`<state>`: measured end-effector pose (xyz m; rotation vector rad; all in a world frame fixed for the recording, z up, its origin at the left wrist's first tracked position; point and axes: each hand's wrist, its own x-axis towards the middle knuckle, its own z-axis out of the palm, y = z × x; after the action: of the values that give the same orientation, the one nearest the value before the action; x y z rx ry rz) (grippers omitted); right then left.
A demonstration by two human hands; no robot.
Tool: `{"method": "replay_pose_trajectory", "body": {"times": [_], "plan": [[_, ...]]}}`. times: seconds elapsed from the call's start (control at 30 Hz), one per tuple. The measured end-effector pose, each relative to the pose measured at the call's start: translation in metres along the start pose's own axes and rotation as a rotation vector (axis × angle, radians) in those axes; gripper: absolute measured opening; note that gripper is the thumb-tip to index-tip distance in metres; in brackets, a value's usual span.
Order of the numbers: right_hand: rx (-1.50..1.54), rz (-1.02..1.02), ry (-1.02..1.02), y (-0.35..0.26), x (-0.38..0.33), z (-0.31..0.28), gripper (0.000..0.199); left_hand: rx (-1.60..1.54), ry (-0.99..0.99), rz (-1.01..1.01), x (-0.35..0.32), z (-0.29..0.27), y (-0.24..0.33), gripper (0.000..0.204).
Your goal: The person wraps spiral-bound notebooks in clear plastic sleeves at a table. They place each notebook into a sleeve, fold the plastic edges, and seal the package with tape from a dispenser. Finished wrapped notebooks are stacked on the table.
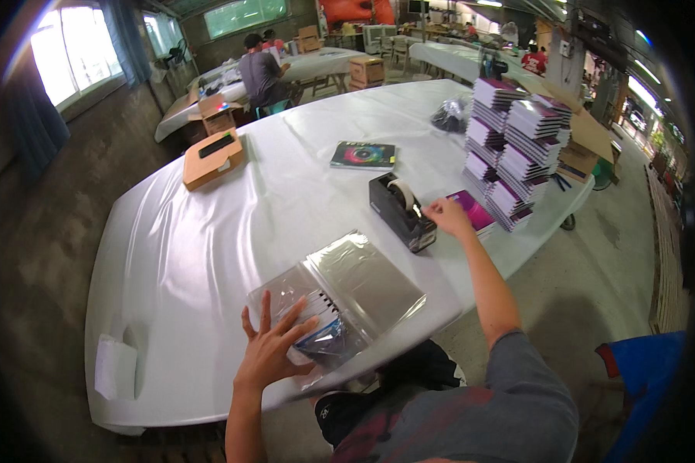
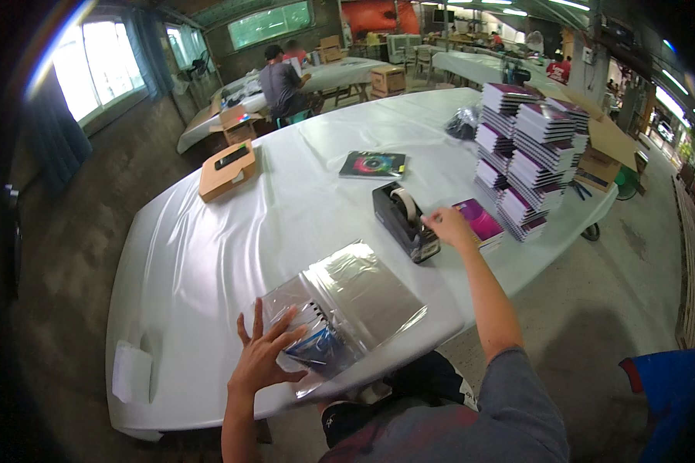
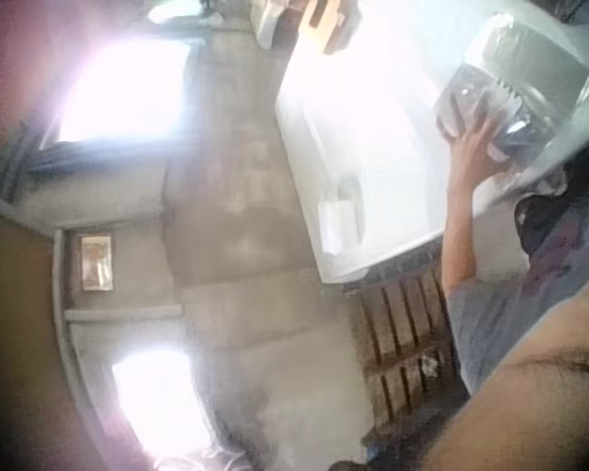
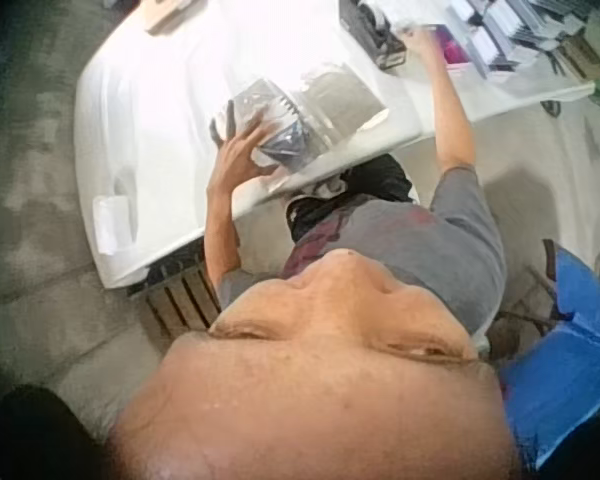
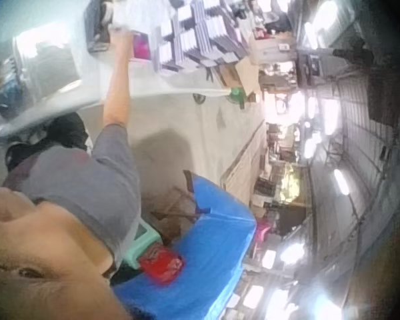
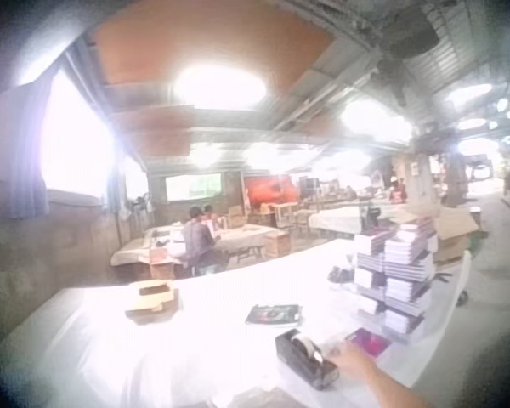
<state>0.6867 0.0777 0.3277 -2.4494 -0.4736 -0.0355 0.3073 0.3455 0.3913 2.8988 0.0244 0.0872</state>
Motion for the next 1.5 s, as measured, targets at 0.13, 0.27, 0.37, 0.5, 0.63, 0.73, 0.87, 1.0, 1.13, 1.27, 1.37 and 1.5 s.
{"method": "replay_pose_trajectory", "body": {"times": [0.13, 0.27, 0.37, 0.5, 0.63, 0.73, 0.87, 1.0, 1.13, 1.27, 1.37, 1.5], "plan": [[0.418, 0.386, -0.404, 0.0, -0.002, 0.002, 0.028, 0.016, -0.004, 0.008, 0.0, -0.001, -0.003, 0.083], [0.677, 0.454, -0.49, 0.001, -0.001, -0.005, 0.023, -0.005, -0.01, 0.009, 0.001, -0.004, -0.001, 0.081], [0.93, 0.493, -0.474, -0.005, -0.006, -0.004, 0.022, -0.006, -0.01, 0.002, 0.0, -0.006, -0.001, 0.08], [1.146, 0.484, -0.397, -0.004, -0.021, -0.006, 0.024, 0.015, 0.003, 0.006, -0.002, -0.005, -0.003, 0.079], [1.238, 0.326, -0.364, 0.033, -0.029, 0.005, 0.027, 0.014, 0.02, 0.046, 0.004, -0.004, -0.002, 0.08], [0.945, 0.31, -0.312, 0.037, -0.04, 0.016, 0.019, 0.033, -0.025, 0.035, 0.002, -0.007, -0.002, 0.082], [-0.188, -0.199, 0.464, 0.022, -0.059, 0.026, 0.015, 0.043, -0.032, 0.05, -0.001, -0.007, -0.008, 0.086], [0.478, -0.075, -0.085, -0.05, -0.084, -0.016, 0.013, 0.059, -0.084, 0.07, 0.005, -0.003, -0.01, 0.092], [0.531, -0.334, -0.796, -0.158, -0.093, -0.03, 0.057, 0.048, -0.051, 0.055, -0.002, 0.004, -0.017, 0.103], [0.529, -0.423, -1.095, -0.216, -0.103, -0.001, 0.077, 0.102, -0.1, 0.063, -0.001, 0.001, -0.015, 0.113], [0.384, -0.456, -1.147, -0.241, -0.106, 0.012, 0.083, 0.112, -0.12, 0.062, 0.0, 0.0, -0.013, 0.118], [0.084, -0.573, -0.969, -0.242, -0.103, 0.038, 0.083, 0.099, -0.103, 0.081, 0.002, 0.002, -0.012, 0.121]]}}
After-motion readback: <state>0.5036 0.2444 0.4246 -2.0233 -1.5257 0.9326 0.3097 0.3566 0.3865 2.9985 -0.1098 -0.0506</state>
